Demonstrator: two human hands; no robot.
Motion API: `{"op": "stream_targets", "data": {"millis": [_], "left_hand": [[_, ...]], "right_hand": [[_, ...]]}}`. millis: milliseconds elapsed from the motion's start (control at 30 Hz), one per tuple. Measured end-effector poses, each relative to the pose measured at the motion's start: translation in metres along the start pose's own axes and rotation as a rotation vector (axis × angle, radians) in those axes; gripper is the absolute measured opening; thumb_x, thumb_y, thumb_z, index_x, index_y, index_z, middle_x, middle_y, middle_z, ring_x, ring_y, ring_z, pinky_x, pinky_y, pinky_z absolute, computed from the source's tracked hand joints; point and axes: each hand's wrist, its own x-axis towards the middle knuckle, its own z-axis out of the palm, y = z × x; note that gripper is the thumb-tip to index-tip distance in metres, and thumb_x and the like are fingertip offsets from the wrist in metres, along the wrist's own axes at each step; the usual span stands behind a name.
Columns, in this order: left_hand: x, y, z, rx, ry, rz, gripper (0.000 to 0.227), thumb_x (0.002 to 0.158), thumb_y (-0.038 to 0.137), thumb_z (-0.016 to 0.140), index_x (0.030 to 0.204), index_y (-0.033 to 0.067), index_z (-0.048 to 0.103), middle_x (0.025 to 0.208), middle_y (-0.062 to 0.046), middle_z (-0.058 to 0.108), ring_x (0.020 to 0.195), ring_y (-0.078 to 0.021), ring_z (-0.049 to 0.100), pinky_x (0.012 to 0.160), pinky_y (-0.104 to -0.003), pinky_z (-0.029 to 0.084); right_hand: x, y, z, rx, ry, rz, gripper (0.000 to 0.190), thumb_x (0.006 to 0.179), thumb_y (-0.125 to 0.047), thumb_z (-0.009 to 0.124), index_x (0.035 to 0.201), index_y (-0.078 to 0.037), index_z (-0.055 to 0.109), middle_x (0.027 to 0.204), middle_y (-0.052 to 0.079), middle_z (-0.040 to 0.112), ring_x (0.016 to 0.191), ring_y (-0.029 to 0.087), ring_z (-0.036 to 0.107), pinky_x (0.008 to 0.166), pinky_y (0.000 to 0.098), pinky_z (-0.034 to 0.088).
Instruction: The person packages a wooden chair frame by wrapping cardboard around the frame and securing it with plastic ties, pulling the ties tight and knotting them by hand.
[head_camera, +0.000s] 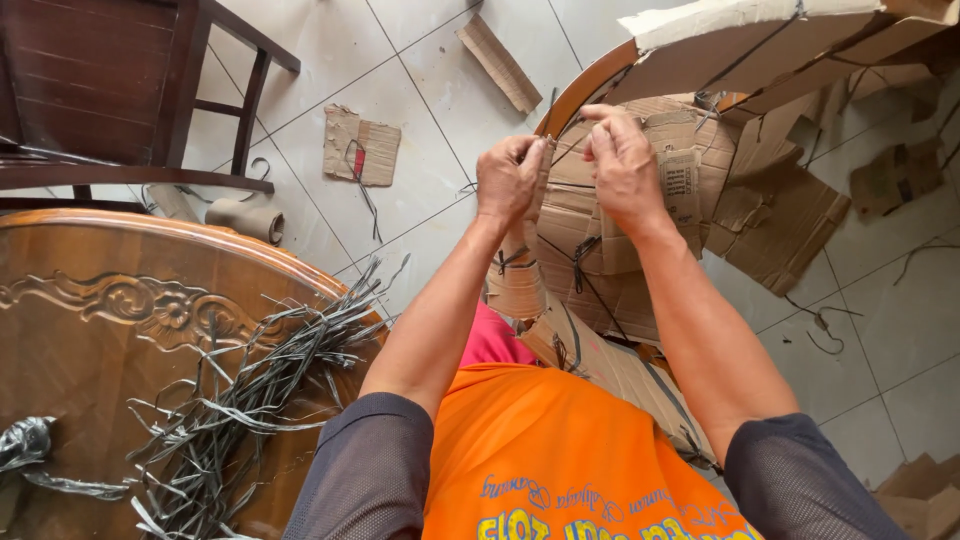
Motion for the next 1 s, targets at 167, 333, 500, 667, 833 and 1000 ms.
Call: {"op": "stream_targets", "data": {"millis": [167,333,500,667,833,1000], "left_hand": [[0.002,0.002,-0.005,0.074,-0.150,0.162,0.013,0.095,0.032,0.068,0.091,0.0263,0.079,0.087,0.003,0.075,0.092,-0.0224,0.072,0.084,-0.037,0.058],[0.004,0.003,-0.014,0.143,-0.249,0.333,0.013,0.094,0.022,0.066,0.088,0.0108,0.070,0.095,-0.009,0.069,0.104,-0.0342,0.065,0.088,-0.048,0.056],[0.003,0.016,-0.022,0.062,-0.292,0.275,0.027,0.102,0.024,0.055,0.084,0.0100,0.070,0.083,-0.016,0.068,0.092,-0.0397,0.067,0.082,-0.047,0.058],[0.012,0.002,-0.016,-0.030,-0.340,0.018,0.028,0.098,0.033,0.054,0.084,0.0169,0.072,0.086,-0.012,0.070,0.095,-0.0370,0.068,0.085,-0.050,0.056],[0.014,0.006,-0.015,-0.019,-0.352,-0.095,0.029,0.096,0.035,0.055,0.084,0.0189,0.075,0.084,-0.009,0.073,0.093,-0.0331,0.072,0.085,-0.047,0.057],[0.007,0.045,-0.030,0.021,-0.240,-0.086,0.027,0.098,0.037,0.057,0.091,0.0219,0.078,0.079,-0.012,0.073,0.091,-0.0369,0.072,0.080,-0.048,0.058]], "right_hand": [[0.001,-0.003,0.007,-0.236,-0.194,-0.134,0.032,0.111,-0.013,0.053,0.082,-0.007,0.063,0.135,0.015,0.058,0.119,0.039,0.062,0.101,0.0496,0.049],[0.028,0.024,0.029,-0.206,-0.233,-0.224,0.027,0.109,-0.012,0.060,0.083,-0.008,0.065,0.125,0.010,0.066,0.107,0.036,0.069,0.092,0.0479,0.053],[0.040,0.008,0.028,-0.034,-0.229,0.037,0.022,0.113,-0.019,0.050,0.115,-0.011,0.071,0.091,0.006,0.069,0.084,0.015,0.064,0.070,0.0314,0.058],[0.019,0.024,0.028,-0.203,-0.179,-0.084,0.020,0.111,-0.021,0.056,0.120,-0.008,0.069,0.100,0.018,0.069,0.096,0.036,0.068,0.084,0.0498,0.054],[0.009,0.061,0.031,-0.308,-0.046,-0.228,0.011,0.106,-0.015,0.065,0.109,-0.011,0.076,0.093,0.012,0.068,0.094,0.035,0.069,0.088,0.0443,0.054],[-0.003,0.080,0.031,-0.336,0.043,-0.173,0.019,0.107,-0.018,0.064,0.090,-0.008,0.066,0.083,0.014,0.062,0.084,0.040,0.066,0.078,0.0475,0.052]]}}
